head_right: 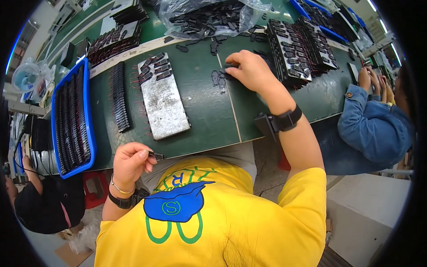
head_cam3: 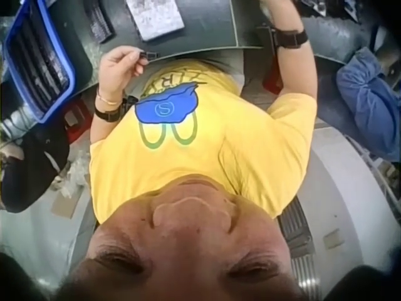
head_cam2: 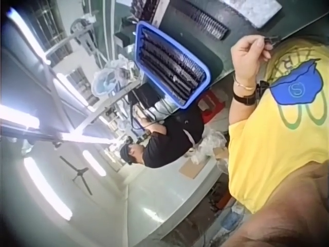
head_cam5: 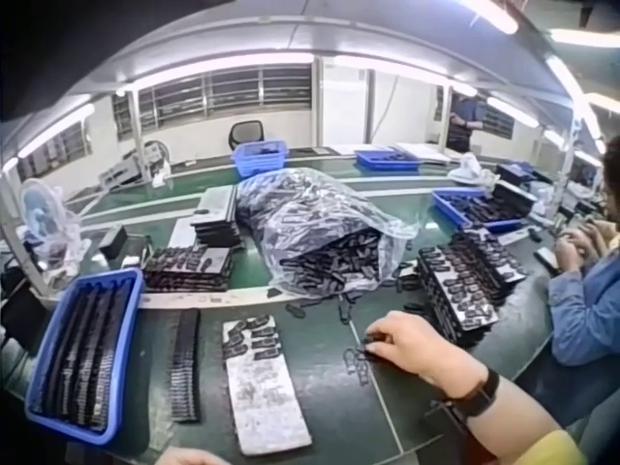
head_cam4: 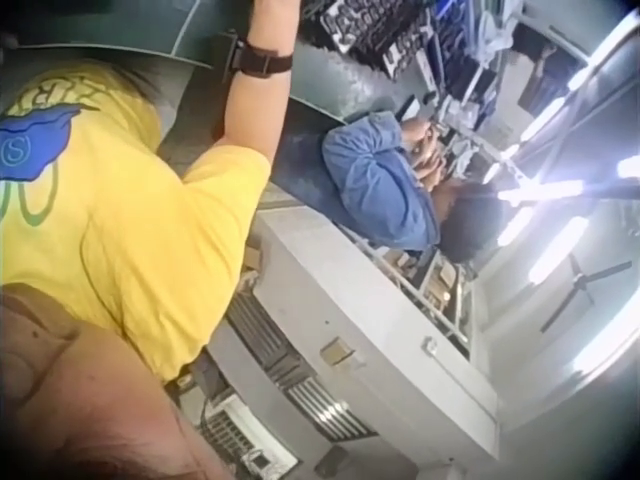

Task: Assembling small electronic components and cables onto a metal base plate at a manual workstation.

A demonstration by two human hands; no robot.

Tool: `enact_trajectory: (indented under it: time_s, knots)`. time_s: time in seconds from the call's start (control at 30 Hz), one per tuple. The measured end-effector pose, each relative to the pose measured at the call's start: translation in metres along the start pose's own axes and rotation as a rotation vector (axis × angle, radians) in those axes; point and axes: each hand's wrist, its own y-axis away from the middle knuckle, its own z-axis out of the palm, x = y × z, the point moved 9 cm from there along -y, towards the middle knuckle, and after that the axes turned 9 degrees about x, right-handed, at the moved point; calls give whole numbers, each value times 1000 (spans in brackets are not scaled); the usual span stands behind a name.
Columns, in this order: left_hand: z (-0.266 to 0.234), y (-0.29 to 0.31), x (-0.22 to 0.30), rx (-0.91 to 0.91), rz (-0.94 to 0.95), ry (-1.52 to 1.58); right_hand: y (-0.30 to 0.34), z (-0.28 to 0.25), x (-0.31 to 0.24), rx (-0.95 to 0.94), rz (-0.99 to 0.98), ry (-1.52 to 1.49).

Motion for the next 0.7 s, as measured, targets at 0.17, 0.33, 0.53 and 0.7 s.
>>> enact_trajectory:
  time_s: [0.17, 0.33, 0.53, 0.7]
  knots:
    - [0, 1, 0, 2, -15, 0, -18, 15, -9, -192, -156, 109]
    - [-1, 2, -1, 10, -25, -33, -16, 19, -23, -254, -275, 154]
    - [1, 0, -1, -5, -20, -68, -14, 18, -26, -279, -251, 224]
    - [1, 0, -1, -3, -25, -69, -12, 21, -31, -321, -343, 249]
